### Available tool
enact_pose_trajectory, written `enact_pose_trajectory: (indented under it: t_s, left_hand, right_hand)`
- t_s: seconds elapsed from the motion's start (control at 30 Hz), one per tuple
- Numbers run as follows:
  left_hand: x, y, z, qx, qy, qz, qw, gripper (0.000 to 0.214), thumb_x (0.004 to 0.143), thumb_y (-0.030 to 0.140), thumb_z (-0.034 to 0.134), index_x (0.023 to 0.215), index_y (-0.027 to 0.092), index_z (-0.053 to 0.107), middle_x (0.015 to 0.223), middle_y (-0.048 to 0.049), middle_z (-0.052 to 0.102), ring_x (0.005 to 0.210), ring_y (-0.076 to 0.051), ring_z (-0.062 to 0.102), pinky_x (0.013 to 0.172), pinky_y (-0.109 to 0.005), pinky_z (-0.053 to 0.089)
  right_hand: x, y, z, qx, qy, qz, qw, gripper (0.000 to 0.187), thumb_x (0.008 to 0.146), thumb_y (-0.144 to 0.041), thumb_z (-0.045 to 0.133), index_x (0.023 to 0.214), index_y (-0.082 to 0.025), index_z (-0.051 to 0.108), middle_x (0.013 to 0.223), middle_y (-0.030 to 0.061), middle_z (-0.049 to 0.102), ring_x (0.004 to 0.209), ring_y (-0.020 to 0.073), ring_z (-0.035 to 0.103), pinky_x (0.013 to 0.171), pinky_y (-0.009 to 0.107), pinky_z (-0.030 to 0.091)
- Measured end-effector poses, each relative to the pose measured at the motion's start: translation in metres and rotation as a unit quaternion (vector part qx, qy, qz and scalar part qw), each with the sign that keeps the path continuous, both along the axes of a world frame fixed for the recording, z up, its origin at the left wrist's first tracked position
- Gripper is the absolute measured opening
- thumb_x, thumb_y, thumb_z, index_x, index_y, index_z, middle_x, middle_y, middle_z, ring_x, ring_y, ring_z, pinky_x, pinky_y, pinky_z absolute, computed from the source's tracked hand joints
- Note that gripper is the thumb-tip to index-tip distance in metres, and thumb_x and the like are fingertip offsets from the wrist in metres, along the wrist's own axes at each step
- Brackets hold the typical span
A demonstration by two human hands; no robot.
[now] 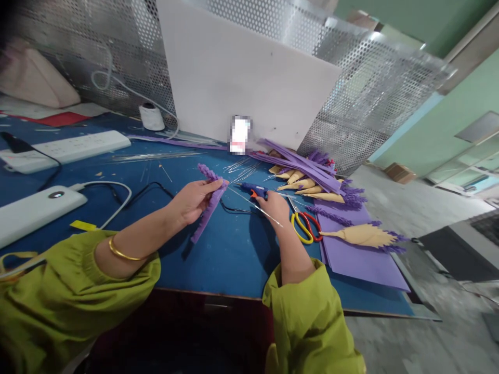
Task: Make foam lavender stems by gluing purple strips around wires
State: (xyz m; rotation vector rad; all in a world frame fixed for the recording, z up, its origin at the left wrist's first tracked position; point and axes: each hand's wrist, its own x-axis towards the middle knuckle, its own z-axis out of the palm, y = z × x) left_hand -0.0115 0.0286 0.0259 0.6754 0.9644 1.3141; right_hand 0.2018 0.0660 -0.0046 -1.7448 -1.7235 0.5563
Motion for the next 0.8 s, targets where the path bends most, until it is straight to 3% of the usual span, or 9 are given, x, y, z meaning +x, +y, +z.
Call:
enact_pose_trajectory:
  t_s: [0.07, 0.1, 0.2, 0.27, 0.37, 0.53, 0.8]
  left_hand:
    - [0.004, -0.005, 0.001, 0.006, 0.013, -0.028, 1.0, 0.016, 0.067, 0.024, 0.08, 0.076, 0.012, 0.074, 0.072, -0.0047, 0.069, 0.059, -0.007, 0.055, 0.054, -0.019, 0.041]
    - [0.006, -0.008, 0.001, 0.005, 0.023, -0.041, 0.999, 0.017, 0.067, 0.025, 0.08, 0.076, 0.012, 0.075, 0.071, -0.0045, 0.068, 0.057, -0.007, 0.054, 0.053, -0.019, 0.04]
    - [0.013, -0.018, 0.0, 0.006, 0.056, -0.094, 0.994, 0.02, 0.064, 0.027, 0.082, 0.077, 0.013, 0.076, 0.067, -0.004, 0.067, 0.052, -0.007, 0.051, 0.05, -0.019, 0.038]
    - [0.017, -0.023, -0.003, 0.012, 0.064, -0.138, 0.988, 0.022, 0.063, 0.029, 0.082, 0.078, 0.014, 0.076, 0.069, -0.0055, 0.069, 0.054, -0.009, 0.055, 0.051, -0.021, 0.04]
    - [0.019, -0.028, -0.007, 0.019, 0.063, -0.195, 0.979, 0.023, 0.064, 0.032, 0.081, 0.08, 0.016, 0.076, 0.077, -0.0083, 0.072, 0.062, -0.014, 0.061, 0.057, -0.024, 0.045]
    - [0.018, -0.028, -0.011, 0.025, 0.084, -0.218, 0.972, 0.023, 0.064, 0.031, 0.081, 0.081, 0.016, 0.077, 0.082, -0.0088, 0.074, 0.065, -0.013, 0.062, 0.061, -0.024, 0.045]
    - [0.017, -0.026, -0.015, -0.007, 0.123, -0.211, 0.97, 0.024, 0.062, 0.034, 0.083, 0.076, 0.015, 0.077, 0.078, -0.0091, 0.073, 0.061, -0.013, 0.06, 0.059, -0.025, 0.042]
  right_hand:
    - [0.006, 0.0, 0.006, 0.02, -0.094, -0.02, 0.995, 0.025, 0.076, -0.042, 0.066, 0.071, -0.017, 0.064, 0.073, 0.0074, 0.067, 0.075, 0.0215, 0.062, 0.066, 0.029, 0.043]
    - [0.008, -0.001, 0.01, 0.032, -0.083, -0.019, 0.996, 0.026, 0.077, -0.042, 0.064, 0.074, -0.017, 0.067, 0.073, 0.0066, 0.067, 0.075, 0.0208, 0.061, 0.067, 0.03, 0.042]
    - [0.005, -0.01, 0.023, 0.053, 0.127, 0.078, 0.987, 0.033, 0.08, -0.044, 0.06, 0.095, -0.017, 0.072, 0.079, 0.0032, 0.067, 0.069, 0.0147, 0.056, 0.065, 0.026, 0.042]
    - [-0.003, -0.019, 0.028, -0.005, 0.273, 0.175, 0.946, 0.039, 0.08, -0.047, 0.061, 0.104, -0.018, 0.071, 0.08, 0.0018, 0.066, 0.065, 0.0117, 0.053, 0.061, 0.024, 0.041]
    - [-0.019, -0.032, 0.029, -0.109, 0.368, 0.266, 0.884, 0.039, 0.075, -0.047, 0.069, 0.103, -0.02, 0.072, 0.072, -0.0001, 0.063, 0.061, 0.0098, 0.051, 0.059, 0.023, 0.04]
    - [-0.033, -0.042, 0.029, -0.147, 0.447, 0.264, 0.842, 0.03, 0.066, -0.037, 0.078, 0.09, -0.02, 0.072, 0.076, -0.0011, 0.066, 0.058, 0.0077, 0.05, 0.057, 0.021, 0.039]
    - [-0.033, -0.041, 0.03, -0.149, 0.451, 0.25, 0.844, 0.025, 0.065, -0.032, 0.079, 0.082, -0.018, 0.068, 0.074, -0.0018, 0.067, 0.049, 0.0044, 0.044, 0.048, 0.018, 0.035]
